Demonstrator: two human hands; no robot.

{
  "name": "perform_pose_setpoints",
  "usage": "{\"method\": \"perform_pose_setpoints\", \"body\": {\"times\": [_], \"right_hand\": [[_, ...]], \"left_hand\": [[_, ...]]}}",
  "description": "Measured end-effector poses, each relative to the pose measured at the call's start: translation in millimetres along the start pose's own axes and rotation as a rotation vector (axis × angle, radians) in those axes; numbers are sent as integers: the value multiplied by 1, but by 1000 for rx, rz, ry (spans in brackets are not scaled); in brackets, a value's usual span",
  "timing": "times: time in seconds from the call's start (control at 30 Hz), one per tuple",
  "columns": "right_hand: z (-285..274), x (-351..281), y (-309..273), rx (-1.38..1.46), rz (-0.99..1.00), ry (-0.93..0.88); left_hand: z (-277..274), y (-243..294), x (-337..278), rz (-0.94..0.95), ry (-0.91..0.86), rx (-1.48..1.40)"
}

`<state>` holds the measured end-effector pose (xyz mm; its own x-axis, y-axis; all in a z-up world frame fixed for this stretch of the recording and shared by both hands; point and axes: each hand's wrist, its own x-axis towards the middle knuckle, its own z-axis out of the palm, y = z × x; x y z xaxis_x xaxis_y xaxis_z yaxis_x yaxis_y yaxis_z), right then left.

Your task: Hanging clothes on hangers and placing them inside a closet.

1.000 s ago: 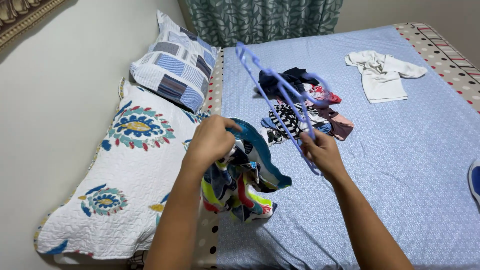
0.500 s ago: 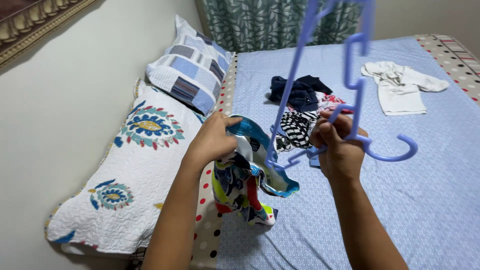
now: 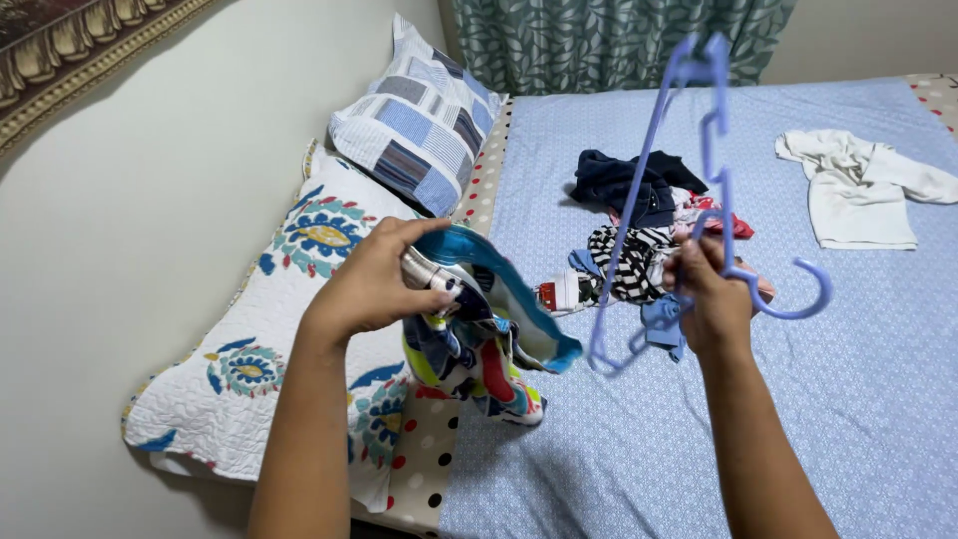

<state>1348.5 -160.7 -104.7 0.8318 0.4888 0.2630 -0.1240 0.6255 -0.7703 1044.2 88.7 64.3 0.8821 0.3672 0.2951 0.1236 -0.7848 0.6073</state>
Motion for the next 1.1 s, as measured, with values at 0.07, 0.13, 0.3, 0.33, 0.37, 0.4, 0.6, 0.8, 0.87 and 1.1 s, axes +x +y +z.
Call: {"method": "perform_pose_setpoints", "body": {"times": [0.07,0.13,0.3,0.33,0.37,0.4,0.6,0.8,0.87,1.1], "right_hand": [[-62,4,43,-154,186,63],[-118,-6,83,-303,376,124],[-278,-92,194,-943,898,387],[-261,-109,187,-944,901,387],[-243,-126,179,-1197,939,462],[-221,-135,174,-1449,952,531],[-103,-131,197,-1248,358,-299],[-20,-83,201,-740,127,-545],[-36,-68,196,-513,273,-440],[-26,-38,37,-18,248,-643]], "left_hand": [[0,2,-1,-96,-8,8],[2,0,-1,-193,-19,18],[17,-12,-3,-201,56,33],[18,-10,-6,-203,54,32],[18,-8,-8,-213,71,11],[14,-6,-7,-217,98,-4],[10,18,-29,-349,7,-56],[-11,1,-74,-209,7,-367],[-26,-11,-94,-252,64,-391],[-62,-35,-160,-303,164,-669]]}}
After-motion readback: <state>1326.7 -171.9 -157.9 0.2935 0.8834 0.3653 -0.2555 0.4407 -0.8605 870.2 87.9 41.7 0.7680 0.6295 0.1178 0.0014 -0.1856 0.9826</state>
